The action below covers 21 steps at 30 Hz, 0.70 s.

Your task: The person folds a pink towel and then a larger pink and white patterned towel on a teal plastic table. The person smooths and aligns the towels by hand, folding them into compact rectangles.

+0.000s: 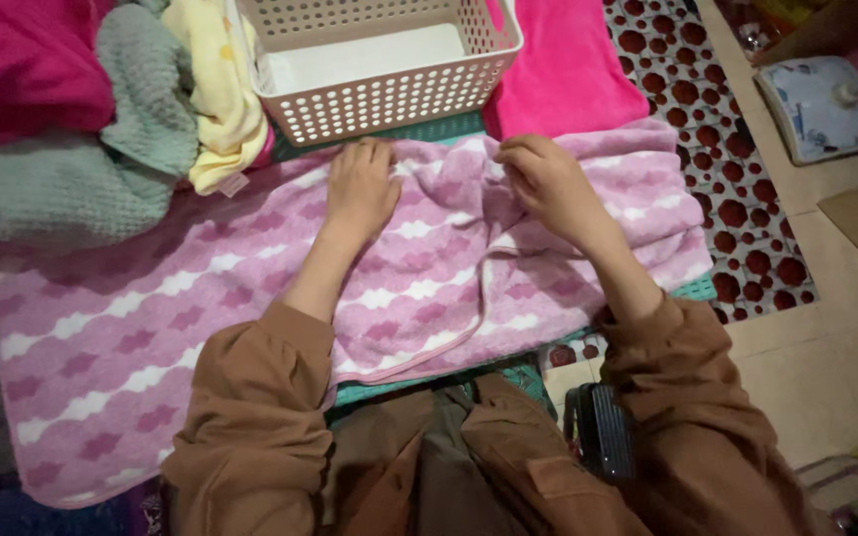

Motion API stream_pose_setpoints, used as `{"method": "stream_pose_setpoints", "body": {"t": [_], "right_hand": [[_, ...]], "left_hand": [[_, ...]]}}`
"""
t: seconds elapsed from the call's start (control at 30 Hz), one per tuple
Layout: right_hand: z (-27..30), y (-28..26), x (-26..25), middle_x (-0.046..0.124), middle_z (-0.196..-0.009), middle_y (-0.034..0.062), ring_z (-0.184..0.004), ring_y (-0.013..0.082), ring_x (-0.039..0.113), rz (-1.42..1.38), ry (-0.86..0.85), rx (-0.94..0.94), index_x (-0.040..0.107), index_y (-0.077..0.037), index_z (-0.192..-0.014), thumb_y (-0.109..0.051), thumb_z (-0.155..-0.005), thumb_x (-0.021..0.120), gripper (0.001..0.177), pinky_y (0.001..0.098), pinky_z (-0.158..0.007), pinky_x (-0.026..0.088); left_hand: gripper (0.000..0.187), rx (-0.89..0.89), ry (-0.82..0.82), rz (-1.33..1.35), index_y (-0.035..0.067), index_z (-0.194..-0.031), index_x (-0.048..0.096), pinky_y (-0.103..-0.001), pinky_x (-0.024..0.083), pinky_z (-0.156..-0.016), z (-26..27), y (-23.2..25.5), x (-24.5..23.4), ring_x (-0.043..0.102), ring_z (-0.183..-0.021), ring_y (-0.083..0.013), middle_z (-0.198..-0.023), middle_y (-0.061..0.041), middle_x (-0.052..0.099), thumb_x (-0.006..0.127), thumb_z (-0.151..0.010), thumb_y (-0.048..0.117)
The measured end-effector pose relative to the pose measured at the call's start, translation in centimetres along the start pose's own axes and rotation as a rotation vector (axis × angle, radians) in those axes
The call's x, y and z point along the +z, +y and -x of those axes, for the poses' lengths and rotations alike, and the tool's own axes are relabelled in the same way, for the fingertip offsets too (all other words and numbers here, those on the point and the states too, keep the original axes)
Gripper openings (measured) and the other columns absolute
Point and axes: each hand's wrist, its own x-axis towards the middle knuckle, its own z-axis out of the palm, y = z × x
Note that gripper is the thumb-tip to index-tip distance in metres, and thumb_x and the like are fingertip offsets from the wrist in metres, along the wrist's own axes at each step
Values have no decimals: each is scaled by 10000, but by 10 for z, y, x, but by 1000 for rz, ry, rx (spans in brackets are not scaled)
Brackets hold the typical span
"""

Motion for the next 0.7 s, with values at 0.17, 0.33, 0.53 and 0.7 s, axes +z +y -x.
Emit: {"method": "stream_pose_setpoints", "body": {"t": [0.17,0.33,0.53,0.7], "right_hand": [[-29,27,46,695,-956,192,-922,426,659,243,-179,106,707,-39,-974,-208,-873,747,201,519,-816,523],[-19,34,35,706,-994,176,-914,402,676,38,-171,46,707,-49,-1015,-155,-903,707,154,488,-810,535],[-31,53,-30,703,-1009,152,-880,280,669,128,363,152,682,-5,-1094,-4,-1064,669,33,391,-774,515],[-32,45,-23,681,-967,146,-850,283,654,118,272,77,685,-12,-1038,24,-980,690,68,389,-773,512]], "left_hand": [[444,42,160,-53,99,-1226,667,-537,417,-956,-1,5,-9,502,-1173,-389,-1318,-205,542,766,-851,315],[397,6,81,-36,140,-1199,677,-554,387,-1001,-1,12,-16,480,-1232,-372,-1336,-154,543,751,-857,328],[472,-1,98,-102,87,-1328,637,-583,347,-1078,-1,7,-13,445,-1294,-382,-1403,-165,527,692,-942,354],[509,-20,32,-180,106,-1363,618,-639,279,-1080,-4,9,-14,406,-1321,-405,-1444,-179,495,637,-945,398]]}}
